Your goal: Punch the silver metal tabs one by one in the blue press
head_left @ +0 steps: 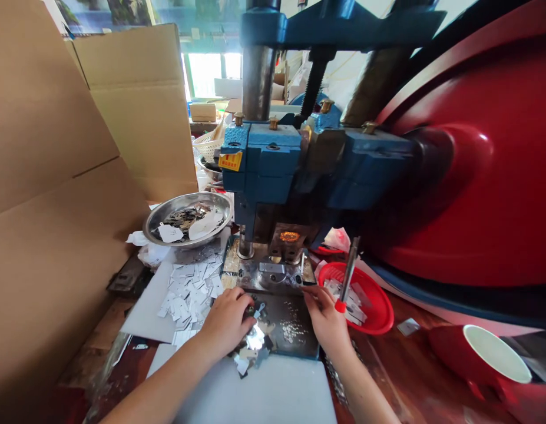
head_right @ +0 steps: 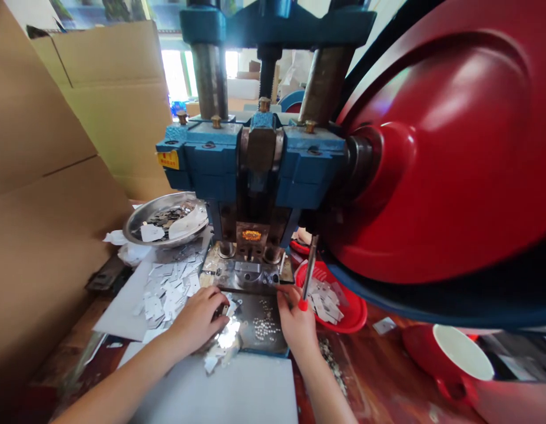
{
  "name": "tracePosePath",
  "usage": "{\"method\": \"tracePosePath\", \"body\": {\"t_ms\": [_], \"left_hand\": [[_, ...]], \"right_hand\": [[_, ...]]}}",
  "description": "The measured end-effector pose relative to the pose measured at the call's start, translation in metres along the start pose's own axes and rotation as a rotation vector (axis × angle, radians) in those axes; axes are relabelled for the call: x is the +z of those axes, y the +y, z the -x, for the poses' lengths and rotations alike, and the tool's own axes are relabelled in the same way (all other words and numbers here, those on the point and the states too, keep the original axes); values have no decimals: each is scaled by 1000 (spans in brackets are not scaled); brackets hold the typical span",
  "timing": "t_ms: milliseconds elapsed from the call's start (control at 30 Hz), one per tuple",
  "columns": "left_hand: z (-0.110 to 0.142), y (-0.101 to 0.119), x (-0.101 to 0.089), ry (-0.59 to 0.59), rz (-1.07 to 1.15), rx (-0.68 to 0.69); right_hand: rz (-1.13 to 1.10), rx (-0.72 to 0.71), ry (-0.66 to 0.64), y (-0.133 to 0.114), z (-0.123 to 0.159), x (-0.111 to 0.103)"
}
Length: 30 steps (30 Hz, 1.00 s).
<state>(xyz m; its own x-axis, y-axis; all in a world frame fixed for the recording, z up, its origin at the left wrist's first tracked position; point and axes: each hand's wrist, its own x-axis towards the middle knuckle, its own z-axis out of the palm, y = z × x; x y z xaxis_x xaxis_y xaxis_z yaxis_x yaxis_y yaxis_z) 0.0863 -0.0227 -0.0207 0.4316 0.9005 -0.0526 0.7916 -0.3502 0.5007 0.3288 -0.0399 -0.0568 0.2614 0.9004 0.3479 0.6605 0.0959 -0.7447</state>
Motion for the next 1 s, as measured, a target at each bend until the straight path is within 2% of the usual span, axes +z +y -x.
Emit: {"method": "tracePosePath", "body": {"t_ms": [133, 233, 333, 433, 567, 667, 733, 900, 1000], "left_hand": [[2, 3, 2, 18, 67, -20], [6, 3, 4, 22, 164, -32], [9, 2, 4, 105, 310, -32], [10, 3, 4, 172, 475, -97], [8, 2, 5, 162, 707, -225], [5, -1, 7, 160, 821, -256], [3, -3, 6, 163, 857, -258], [-8, -2, -3, 178, 870, -227], [-19, 2, -10, 200, 836, -216]], "right_hand": [[206, -160, 33, 2, -2, 0], [382, -255, -30, 3, -1, 2], [465, -286, -69, 2, 2, 4], [476, -277, -51, 2, 3, 4], [471, -293, -42, 3, 3, 4], [447, -305, -49, 4, 3, 4], [398, -310, -10, 1, 1, 5], [208, -342, 45, -27, -25, 15], [261, -363, 32, -47, -46, 27]]}}
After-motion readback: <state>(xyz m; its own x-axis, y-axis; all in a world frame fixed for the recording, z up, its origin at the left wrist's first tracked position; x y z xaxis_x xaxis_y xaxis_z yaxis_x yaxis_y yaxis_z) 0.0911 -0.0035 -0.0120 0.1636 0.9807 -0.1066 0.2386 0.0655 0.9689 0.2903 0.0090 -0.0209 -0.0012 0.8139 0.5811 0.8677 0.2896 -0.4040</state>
